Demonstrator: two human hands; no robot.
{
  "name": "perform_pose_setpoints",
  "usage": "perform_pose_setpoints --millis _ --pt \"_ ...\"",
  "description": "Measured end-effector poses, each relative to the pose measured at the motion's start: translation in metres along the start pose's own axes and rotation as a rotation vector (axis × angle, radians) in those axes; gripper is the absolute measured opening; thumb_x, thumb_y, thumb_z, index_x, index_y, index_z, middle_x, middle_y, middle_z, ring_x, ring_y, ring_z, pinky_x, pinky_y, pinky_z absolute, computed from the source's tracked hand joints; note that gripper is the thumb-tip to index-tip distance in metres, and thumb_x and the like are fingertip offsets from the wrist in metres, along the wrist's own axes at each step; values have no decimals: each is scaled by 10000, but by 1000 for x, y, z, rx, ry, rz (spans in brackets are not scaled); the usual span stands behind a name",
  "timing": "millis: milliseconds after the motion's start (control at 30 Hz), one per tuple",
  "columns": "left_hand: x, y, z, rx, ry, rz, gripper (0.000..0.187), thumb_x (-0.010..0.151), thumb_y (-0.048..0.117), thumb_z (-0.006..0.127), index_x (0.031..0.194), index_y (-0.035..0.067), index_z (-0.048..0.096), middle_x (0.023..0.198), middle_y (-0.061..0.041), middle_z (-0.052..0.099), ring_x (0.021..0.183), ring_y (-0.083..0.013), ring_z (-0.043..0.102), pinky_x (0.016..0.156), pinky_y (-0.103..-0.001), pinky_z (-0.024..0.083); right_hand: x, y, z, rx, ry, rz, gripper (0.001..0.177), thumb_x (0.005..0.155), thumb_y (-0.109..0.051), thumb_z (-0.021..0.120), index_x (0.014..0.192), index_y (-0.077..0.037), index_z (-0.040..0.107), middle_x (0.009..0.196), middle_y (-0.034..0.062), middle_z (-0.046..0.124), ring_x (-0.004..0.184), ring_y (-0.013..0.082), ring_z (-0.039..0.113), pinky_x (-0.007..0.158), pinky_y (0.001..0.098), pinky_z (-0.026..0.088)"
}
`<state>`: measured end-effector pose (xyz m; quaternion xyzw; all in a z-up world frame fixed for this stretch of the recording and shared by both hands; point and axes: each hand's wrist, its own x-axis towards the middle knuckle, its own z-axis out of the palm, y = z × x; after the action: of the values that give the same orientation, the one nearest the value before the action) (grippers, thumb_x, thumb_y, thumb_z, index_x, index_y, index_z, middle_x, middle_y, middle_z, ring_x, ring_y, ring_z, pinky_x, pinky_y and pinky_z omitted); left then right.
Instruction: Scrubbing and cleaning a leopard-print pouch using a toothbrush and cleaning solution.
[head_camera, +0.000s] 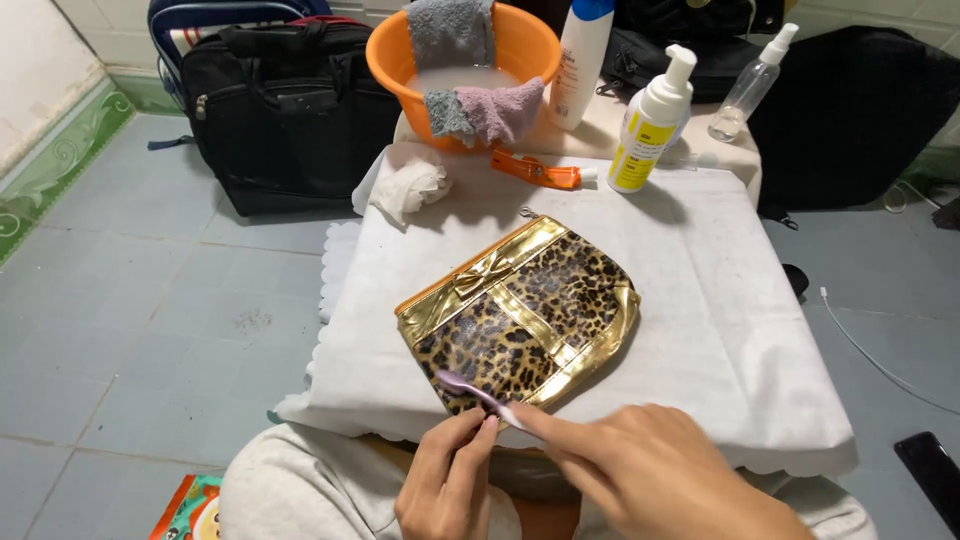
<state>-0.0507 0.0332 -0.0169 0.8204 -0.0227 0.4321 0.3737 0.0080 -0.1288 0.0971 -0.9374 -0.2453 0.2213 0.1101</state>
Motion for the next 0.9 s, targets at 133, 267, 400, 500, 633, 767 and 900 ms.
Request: perform_pose_setpoints --millis 133,267,400,500,633,767,900 --pt "3 5 -7 -13 -46 -20 222 717 -74 779 915 25 763 995 -103 741 841 -202 745 779 -316 637 -8 25 2 -220 -44 345 498 938 -446 507 1358 -711 466 797 -143 794 582 54 703 516 242 488" --pt "-2 -1 -3 17 -62 -35 217 713 -49 797 894 66 769 966 -74 729 827 -183 740 767 -318 636 -20 33 16 -102 11 96 635 889 -305 568 1471 -531 454 631 27 741 493 134 726 538 280 613" --pt "0 -2 -6 29 -73 -44 216 701 -43 809 882 72 778 942 -70 720 790 -166 726 733 -297 636 -19 32 -11 -129 -15 438 617 868 -358 574 1373 -701 481 840 -215 843 638 60 771 593 277 538" --pt "3 -4 -4 1 -23 15 193 680 -61 801 833 51 764 907 -77 714 739 -157 684 670 -278 603 -28 47 25 24 12 29 575 887 -298 595 1406 -545 580 428 -30 661 336 87 600 441 275 568" --pt "4 -1 -7 -32 -83 26 46 726 -18 761 762 6 744 893 -98 709 757 -187 687 680 -292 600 -38 64 8 -58 -124 281 691 806 -349 652 1329 -792 567 811 -126 860 567 35 804 580 233 619" --pt "4 -1 -4 0 -66 21 88 700 -25 783 770 18 752 888 -84 714 743 -176 678 674 -285 591 -44 63 36 -68 -47 305 620 854 -397 639 1379 -698 502 739 -108 841 542 39 775 626 243 619" --pt "8 -10 -9 25 -149 70 81 754 -21 765 830 1 778 944 -95 729 774 -150 693 671 -260 627 -38 63 0 -140 -196 552 544 920 -517 540 1345 -831 411 909 -267 818 558 -71 675 569 99 537"
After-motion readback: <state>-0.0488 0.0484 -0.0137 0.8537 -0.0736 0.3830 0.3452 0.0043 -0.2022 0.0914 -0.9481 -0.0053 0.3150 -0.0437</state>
